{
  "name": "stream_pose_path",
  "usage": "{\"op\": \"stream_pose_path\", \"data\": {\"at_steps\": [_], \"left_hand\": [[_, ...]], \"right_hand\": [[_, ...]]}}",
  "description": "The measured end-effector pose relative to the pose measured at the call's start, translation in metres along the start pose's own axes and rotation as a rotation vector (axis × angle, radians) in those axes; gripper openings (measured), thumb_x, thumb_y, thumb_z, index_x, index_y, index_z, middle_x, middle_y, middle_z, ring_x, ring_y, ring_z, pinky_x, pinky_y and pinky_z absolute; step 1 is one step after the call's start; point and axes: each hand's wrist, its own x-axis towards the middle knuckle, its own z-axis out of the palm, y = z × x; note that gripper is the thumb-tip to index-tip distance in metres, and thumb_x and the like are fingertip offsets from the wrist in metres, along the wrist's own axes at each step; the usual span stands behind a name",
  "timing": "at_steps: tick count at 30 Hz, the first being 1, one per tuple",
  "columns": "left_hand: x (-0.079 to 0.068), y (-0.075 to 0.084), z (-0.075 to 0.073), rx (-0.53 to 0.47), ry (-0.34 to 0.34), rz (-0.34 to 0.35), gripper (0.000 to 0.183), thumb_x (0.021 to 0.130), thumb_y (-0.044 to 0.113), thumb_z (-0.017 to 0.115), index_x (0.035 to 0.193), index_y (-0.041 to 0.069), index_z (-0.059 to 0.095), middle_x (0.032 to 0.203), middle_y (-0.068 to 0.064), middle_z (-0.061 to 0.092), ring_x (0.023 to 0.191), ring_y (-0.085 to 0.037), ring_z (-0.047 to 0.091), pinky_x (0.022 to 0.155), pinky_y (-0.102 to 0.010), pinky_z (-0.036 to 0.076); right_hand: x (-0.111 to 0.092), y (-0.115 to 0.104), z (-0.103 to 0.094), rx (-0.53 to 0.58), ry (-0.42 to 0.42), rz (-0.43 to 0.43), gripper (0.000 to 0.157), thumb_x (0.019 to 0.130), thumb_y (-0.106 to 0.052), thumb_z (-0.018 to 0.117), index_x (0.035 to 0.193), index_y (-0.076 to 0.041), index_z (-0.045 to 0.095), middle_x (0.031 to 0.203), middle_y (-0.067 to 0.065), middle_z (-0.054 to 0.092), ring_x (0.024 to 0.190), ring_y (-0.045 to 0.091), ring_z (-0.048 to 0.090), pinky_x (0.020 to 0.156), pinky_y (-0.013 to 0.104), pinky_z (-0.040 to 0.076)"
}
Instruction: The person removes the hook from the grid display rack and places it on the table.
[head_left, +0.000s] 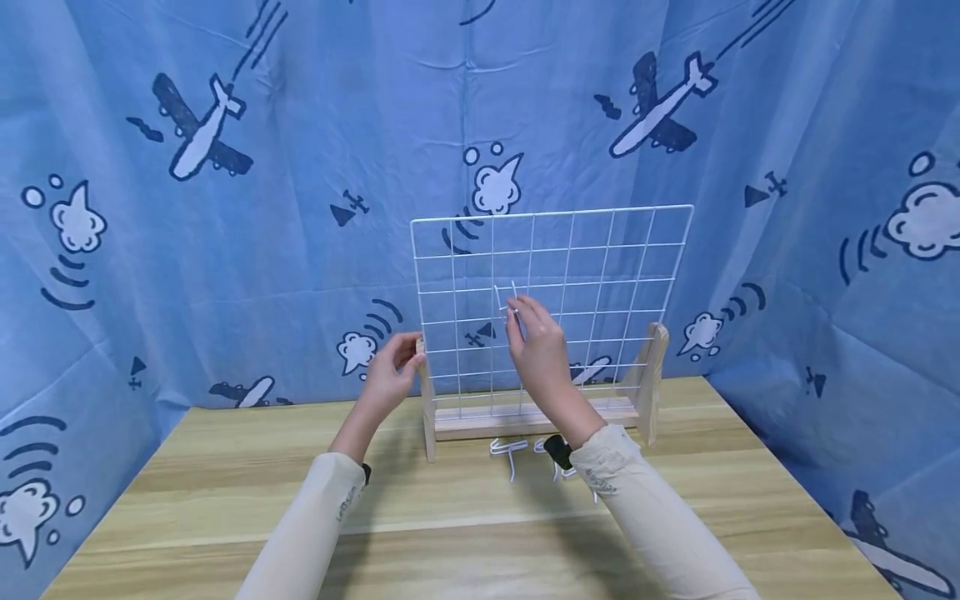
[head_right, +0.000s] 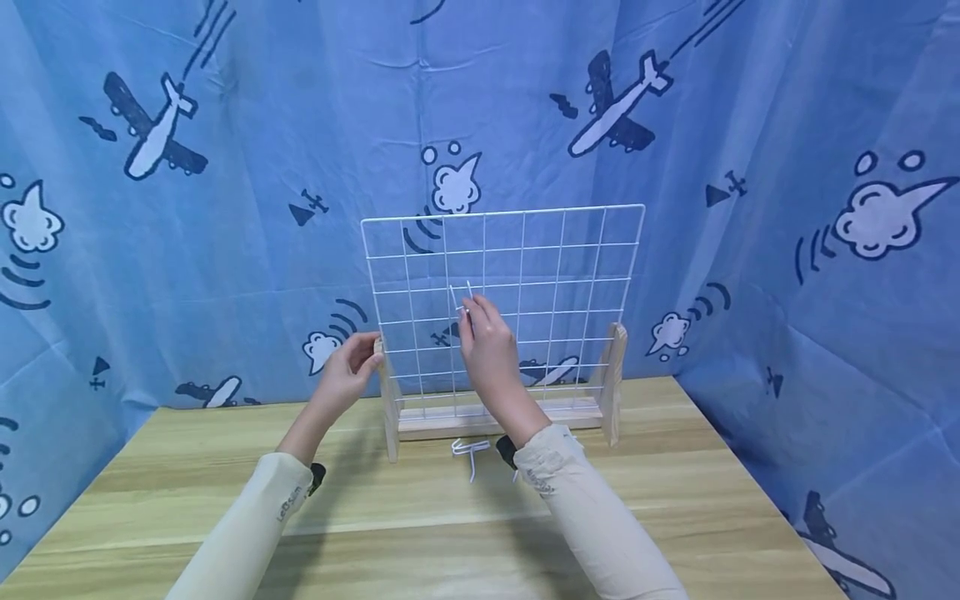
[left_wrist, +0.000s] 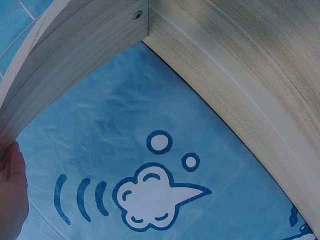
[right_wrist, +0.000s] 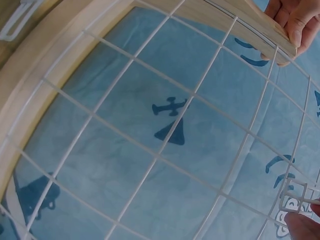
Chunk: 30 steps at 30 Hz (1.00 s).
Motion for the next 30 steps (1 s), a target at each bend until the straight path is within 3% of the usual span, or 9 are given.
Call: {"op": "stream_pose_path", "data": {"at_steps": [19, 30], "left_hand": [[-0.0016, -0.0014, 0.001, -0.002, -0.004, 0.023, 0.035, 0.098, 0.004, 0.053, 0.132, -0.003, 0.048, 0.126, -0.024, 0.055, 0.121, -0.03, 0.053, 0.106, -0.039, 0.042], [-0.003, 0.0009, 0.0004, -0.002, -0.007, 0.022, 0.036, 0.098, 0.005, 0.053, 0.133, -0.004, 0.047, 0.126, -0.023, 0.055, 0.123, -0.03, 0.052, 0.107, -0.038, 0.041]], "right_hand": [[0.0042, -0.0011, -0.0051, 0.022, 0.041, 0.004, 0.02, 0.092, 0.0, 0.061, 0.109, 0.007, 0.068, 0.112, 0.026, 0.065, 0.103, 0.038, 0.064, 0.085, 0.041, 0.057], [0.0042, -0.002, -0.0097, 0.036, 0.087, -0.034, 0.019, 0.089, 0.002, 0.063, 0.107, 0.008, 0.068, 0.11, 0.026, 0.066, 0.102, 0.038, 0.065, 0.086, 0.04, 0.056]]}}
